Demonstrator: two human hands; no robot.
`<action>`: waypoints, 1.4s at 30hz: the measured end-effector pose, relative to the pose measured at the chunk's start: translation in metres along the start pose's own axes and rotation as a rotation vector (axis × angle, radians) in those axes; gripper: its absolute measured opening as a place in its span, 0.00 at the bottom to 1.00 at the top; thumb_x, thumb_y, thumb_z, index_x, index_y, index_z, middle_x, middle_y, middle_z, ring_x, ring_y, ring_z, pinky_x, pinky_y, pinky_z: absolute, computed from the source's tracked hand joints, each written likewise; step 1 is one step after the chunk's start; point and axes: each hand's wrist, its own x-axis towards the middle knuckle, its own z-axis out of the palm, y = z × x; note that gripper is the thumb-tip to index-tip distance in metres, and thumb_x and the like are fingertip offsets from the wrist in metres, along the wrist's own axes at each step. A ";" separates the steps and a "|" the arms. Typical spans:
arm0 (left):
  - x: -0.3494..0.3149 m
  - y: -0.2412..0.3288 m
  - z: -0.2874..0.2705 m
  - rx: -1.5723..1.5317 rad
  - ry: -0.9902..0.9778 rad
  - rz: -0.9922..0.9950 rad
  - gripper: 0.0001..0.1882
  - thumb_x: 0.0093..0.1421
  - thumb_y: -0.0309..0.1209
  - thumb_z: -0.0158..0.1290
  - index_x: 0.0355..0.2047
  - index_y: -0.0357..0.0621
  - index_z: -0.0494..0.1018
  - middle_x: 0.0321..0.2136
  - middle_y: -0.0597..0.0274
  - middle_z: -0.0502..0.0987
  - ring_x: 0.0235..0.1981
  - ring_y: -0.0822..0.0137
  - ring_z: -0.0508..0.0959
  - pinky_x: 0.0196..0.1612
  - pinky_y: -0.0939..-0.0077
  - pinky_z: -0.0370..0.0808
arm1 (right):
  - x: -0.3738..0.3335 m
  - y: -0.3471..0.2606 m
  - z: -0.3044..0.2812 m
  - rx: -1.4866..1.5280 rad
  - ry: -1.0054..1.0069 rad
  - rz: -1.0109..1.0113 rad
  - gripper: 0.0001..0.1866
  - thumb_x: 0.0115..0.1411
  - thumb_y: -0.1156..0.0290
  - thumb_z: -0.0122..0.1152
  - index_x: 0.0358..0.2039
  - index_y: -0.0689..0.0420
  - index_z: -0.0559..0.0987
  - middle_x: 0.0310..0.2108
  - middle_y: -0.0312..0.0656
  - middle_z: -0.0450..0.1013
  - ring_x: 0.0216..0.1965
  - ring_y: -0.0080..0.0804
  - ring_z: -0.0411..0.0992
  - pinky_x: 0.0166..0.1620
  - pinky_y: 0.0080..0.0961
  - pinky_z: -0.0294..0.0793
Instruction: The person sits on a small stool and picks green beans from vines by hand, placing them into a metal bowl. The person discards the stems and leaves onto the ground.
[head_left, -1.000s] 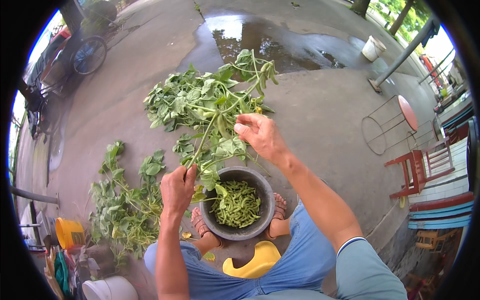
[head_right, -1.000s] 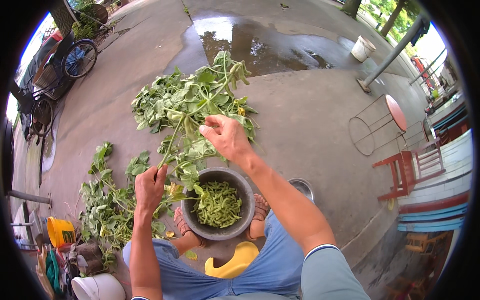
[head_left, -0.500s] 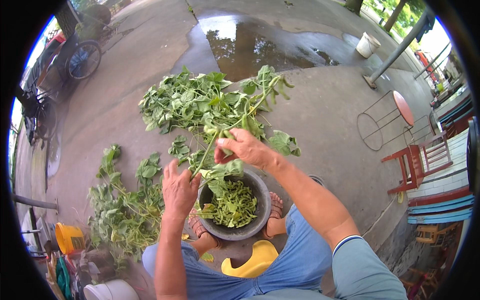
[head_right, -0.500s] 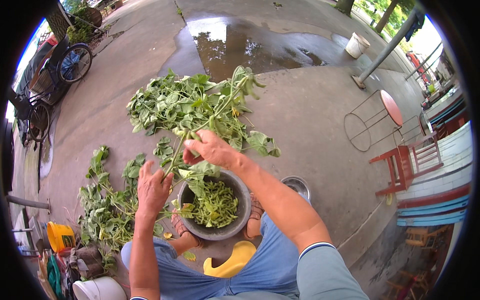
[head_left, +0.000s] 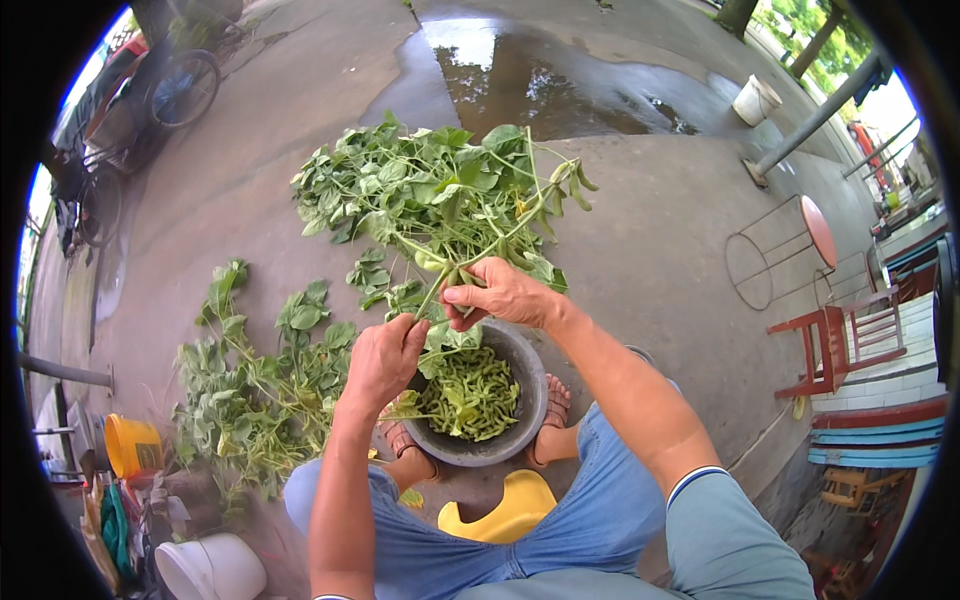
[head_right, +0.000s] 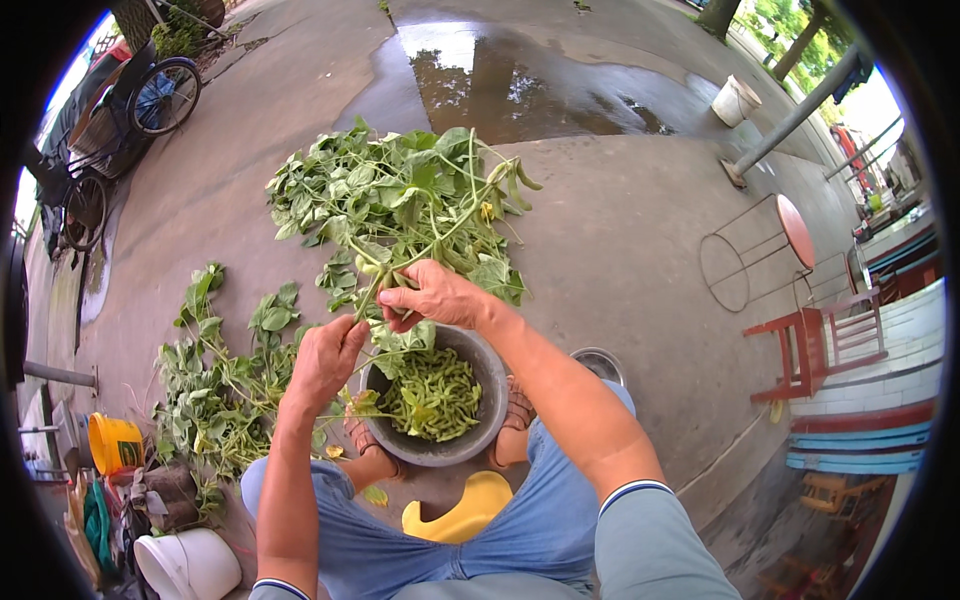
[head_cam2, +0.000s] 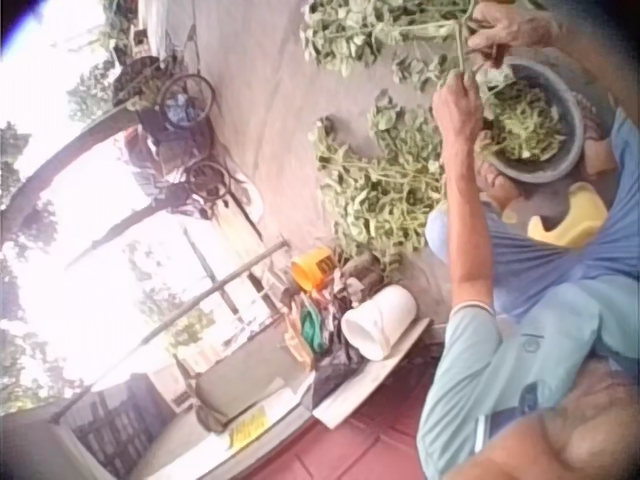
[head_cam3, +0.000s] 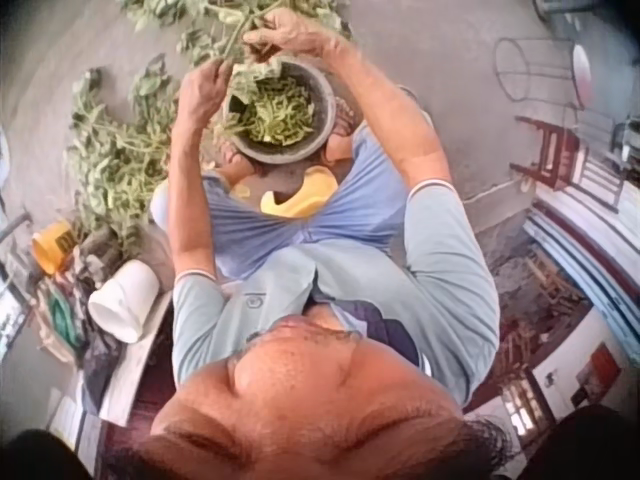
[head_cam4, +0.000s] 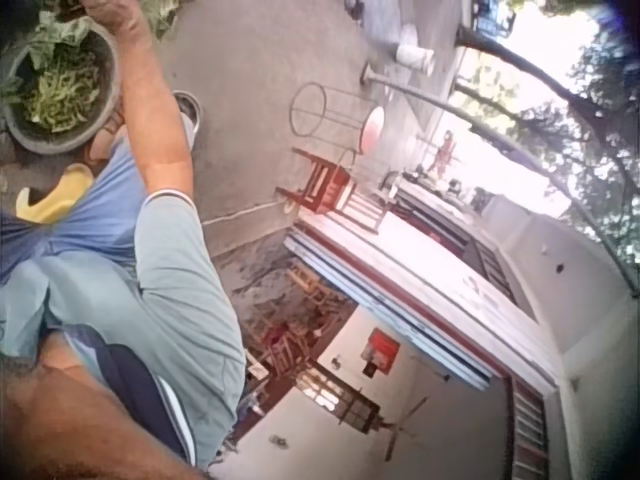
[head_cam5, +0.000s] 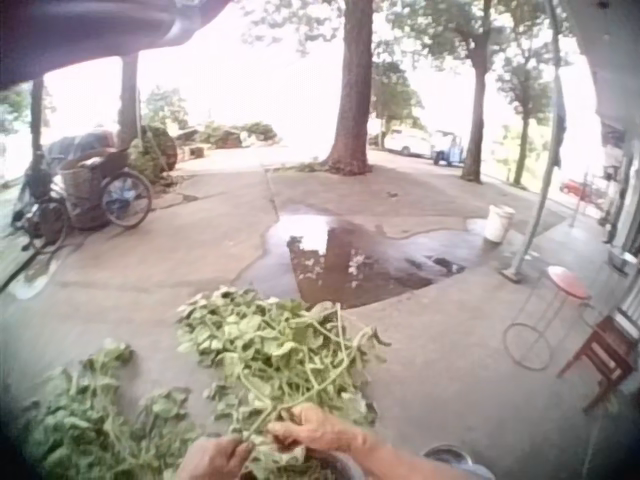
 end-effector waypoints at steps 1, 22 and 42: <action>0.000 0.001 0.001 -0.027 0.004 0.002 0.16 0.69 0.41 0.50 0.35 0.40 0.74 0.20 0.42 0.75 0.26 0.37 0.75 0.30 0.47 0.68 | 0.001 0.001 0.000 -0.007 -0.026 0.029 0.15 0.68 0.62 0.60 0.45 0.62 0.79 0.35 0.40 0.79 0.37 0.26 0.78 0.42 0.28 0.83; -0.006 0.005 0.029 0.446 0.026 -0.019 0.17 0.69 0.39 0.50 0.27 0.39 0.73 0.20 0.47 0.79 0.25 0.45 0.81 0.29 0.52 0.76 | 0.025 0.077 0.032 -1.229 0.575 -0.126 0.17 0.63 0.62 0.53 0.23 0.60 0.80 0.25 0.57 0.78 0.30 0.54 0.79 0.37 0.46 0.80; -0.007 -0.002 -0.012 0.541 0.237 -0.120 0.16 0.70 0.37 0.48 0.28 0.40 0.74 0.24 0.49 0.81 0.25 0.48 0.82 0.31 0.55 0.78 | -0.008 0.067 -0.028 -0.604 0.098 0.613 0.17 0.64 0.61 0.58 0.27 0.64 0.79 0.24 0.45 0.77 0.25 0.32 0.78 0.27 0.26 0.79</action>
